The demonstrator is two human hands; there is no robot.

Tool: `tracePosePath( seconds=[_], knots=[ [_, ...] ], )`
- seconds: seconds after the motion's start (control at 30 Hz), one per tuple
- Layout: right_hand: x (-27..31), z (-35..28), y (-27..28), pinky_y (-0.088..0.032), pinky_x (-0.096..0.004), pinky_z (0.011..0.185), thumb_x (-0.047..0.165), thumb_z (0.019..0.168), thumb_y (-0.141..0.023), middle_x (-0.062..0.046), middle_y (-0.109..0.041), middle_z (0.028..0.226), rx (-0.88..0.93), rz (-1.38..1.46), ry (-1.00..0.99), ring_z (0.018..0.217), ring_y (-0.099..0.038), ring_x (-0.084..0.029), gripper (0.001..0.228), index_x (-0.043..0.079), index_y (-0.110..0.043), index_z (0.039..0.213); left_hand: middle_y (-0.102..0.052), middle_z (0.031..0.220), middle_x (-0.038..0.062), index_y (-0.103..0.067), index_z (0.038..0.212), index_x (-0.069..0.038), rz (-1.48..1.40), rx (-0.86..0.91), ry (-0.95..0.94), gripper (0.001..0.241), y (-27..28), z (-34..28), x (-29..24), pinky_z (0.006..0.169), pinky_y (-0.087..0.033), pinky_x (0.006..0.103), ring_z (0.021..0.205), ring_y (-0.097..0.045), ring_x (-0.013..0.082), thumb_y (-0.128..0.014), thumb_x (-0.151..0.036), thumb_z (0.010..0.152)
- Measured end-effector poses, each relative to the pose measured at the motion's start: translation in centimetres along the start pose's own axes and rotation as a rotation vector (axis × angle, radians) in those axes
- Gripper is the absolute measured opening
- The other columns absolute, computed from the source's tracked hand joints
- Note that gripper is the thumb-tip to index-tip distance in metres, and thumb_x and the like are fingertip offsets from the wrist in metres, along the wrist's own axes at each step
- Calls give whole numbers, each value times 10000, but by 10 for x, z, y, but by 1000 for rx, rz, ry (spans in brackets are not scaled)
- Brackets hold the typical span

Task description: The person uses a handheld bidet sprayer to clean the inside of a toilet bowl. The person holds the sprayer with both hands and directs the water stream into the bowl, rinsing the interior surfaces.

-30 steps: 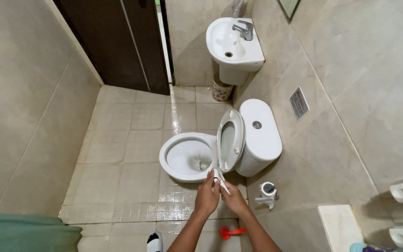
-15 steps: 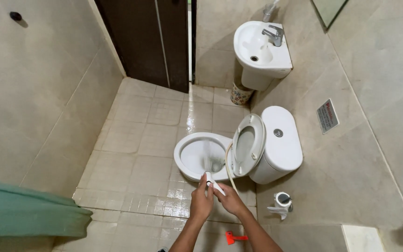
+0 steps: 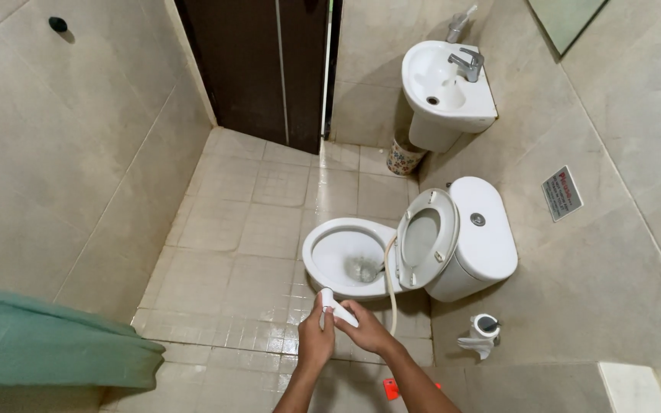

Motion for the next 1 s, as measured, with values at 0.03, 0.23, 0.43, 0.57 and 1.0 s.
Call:
tracePosePath(
  seconds=[0.03, 0.23, 0.43, 0.57, 1.0],
  knots=[
    [5, -3, -6, -528, -346, 874, 340, 934, -706, -96, -734, 1066, -8, 1, -2, 971, -659, -180, 397, 80, -633, 1224, -729, 1164, 257, -500, 1483, -87, 0, 7, -4, 507, 2, 1, 10, 905, -573, 423, 1087, -736, 375, -527, -247, 1002],
    [30, -16, -26, -532, -349, 896, 357, 927, -728, -128, -762, 1096, -123, -19, 98, 991, -699, -211, 425, 49, -670, 1214, -715, 1201, 247, -499, 1480, -91, 20, 22, -16, 504, 23, 2, 30, 920, -576, 421, 1120, -722, 369, -540, -233, 999],
    [38, -28, -40, -527, -359, 947, 351, 945, -716, -137, -741, 1236, -129, -65, 162, 1101, -718, -227, 483, 55, -658, 1323, -674, 1259, 279, -504, 1445, -5, 30, 48, -133, 482, 24, -1, 58, 931, -560, 437, 1154, -685, 405, -540, -230, 1021],
    [45, -33, -47, -539, -364, 911, 368, 936, -701, -133, -774, 1148, -90, -83, 95, 1032, -742, -251, 439, 84, -693, 1271, -706, 1203, 263, -465, 1487, -40, 71, 130, -29, 528, 26, -6, 70, 922, -573, 431, 1124, -706, 397, -518, -256, 1008],
    [5, -51, -46, -532, -372, 923, 434, 958, -674, -131, -763, 1141, -45, -151, 10, 1027, -726, -273, 443, 117, -703, 1266, -726, 1028, 297, -420, 1507, -55, 223, 363, -66, 540, -12, -13, 107, 850, -571, 519, 995, -715, 464, -510, -281, 1025]
  ],
)
Point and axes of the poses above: each hand's wrist, its own z-axis towards the middle knuckle, its own y-axis out of the back of the hand, x = y × z, the point moved 7 cm from there along z, towards the middle knuckle
